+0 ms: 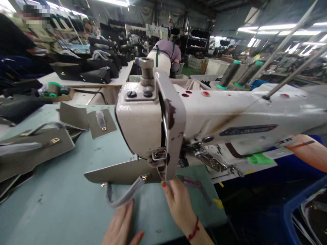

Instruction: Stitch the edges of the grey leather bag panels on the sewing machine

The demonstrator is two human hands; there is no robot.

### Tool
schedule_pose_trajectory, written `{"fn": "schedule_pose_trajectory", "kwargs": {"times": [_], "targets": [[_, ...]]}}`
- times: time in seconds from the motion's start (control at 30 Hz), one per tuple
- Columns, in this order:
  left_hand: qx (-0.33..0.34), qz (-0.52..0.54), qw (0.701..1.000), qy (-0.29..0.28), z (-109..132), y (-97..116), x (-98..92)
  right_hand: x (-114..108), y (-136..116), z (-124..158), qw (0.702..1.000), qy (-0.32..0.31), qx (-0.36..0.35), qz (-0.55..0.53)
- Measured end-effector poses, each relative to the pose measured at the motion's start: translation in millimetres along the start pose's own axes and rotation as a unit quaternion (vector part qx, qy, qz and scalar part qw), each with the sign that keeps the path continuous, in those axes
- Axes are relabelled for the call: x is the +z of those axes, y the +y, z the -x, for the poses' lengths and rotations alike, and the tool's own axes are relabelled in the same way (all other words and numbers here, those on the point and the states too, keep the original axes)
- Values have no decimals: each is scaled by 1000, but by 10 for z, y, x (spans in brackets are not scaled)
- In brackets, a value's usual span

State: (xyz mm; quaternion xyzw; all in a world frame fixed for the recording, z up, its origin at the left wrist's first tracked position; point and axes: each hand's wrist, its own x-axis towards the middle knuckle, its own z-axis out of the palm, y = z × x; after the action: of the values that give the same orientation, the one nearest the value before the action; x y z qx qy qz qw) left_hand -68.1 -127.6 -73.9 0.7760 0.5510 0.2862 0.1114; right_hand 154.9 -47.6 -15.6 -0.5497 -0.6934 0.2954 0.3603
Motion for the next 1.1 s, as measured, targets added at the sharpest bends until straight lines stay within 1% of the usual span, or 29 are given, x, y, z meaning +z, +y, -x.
{"fn": "schedule_pose_trajectory", "kwargs": {"times": [0.03, 0.07, 0.1, 0.13, 0.17, 0.2, 0.27, 0.3, 0.33, 0.37, 0.43, 0.5, 0.6, 0.73, 0.83, 0.97, 1.1], "targets": [[17, -67, 997, 36, -155, -76, 58, 57, -53, -25, 1000, 3, 4, -21], [36, -112, 991, 57, -362, -139, 76, 110, -98, -45, 999, 6, 12, -37], [61, -143, 985, 74, -593, -185, 51, 155, -137, -60, 998, 7, 24, -50], [84, -163, 979, 89, -824, -212, -14, 192, -172, -69, 997, 5, 36, -62], [106, -188, 973, 86, -1032, -218, -110, 218, -205, -73, 996, 1, 47, -77], [134, -207, 968, 56, -1203, -204, -227, 235, -237, -71, 994, 0, 56, -95], [181, -214, 960, -15, -1419, -126, -480, 239, -297, -60, 988, -1, 66, -141], [188, -218, 957, -41, -1470, -72, -593, 229, -324, -53, 984, -2, 70, -165], [191, -222, 955, -55, -1493, -16, -686, 215, -347, -48, 980, -4, 75, -187], [188, -229, 953, -62, -1497, 36, -755, 198, -366, -45, 976, -5, 81, -203], [182, -241, 952, -60, -1483, 111, -818, 162, -389, -48, 971, -11, 91, -221], [180, -238, 953, -55, -1467, 131, -805, 135, -398, -59, 969, -15, 94, -227], [172, -225, 958, -53, -1466, 91, -741, 111, -402, -76, 970, -14, 97, -223], [145, -217, 961, -91, -1497, 54, -718, 94, -399, -108, 966, -24, 113, -232], [135, -213, 963, -95, -1543, 75, -741, 91, -379, -155, 961, -28, 116, -248], [136, -207, 963, -101, -1627, 88, -777, 104, -347, -222, 969, 0, 113, -220], [166, -207, 960, -94, -1689, 58, -822, 117, -351, -248, 970, 14, 115, -215]]}}
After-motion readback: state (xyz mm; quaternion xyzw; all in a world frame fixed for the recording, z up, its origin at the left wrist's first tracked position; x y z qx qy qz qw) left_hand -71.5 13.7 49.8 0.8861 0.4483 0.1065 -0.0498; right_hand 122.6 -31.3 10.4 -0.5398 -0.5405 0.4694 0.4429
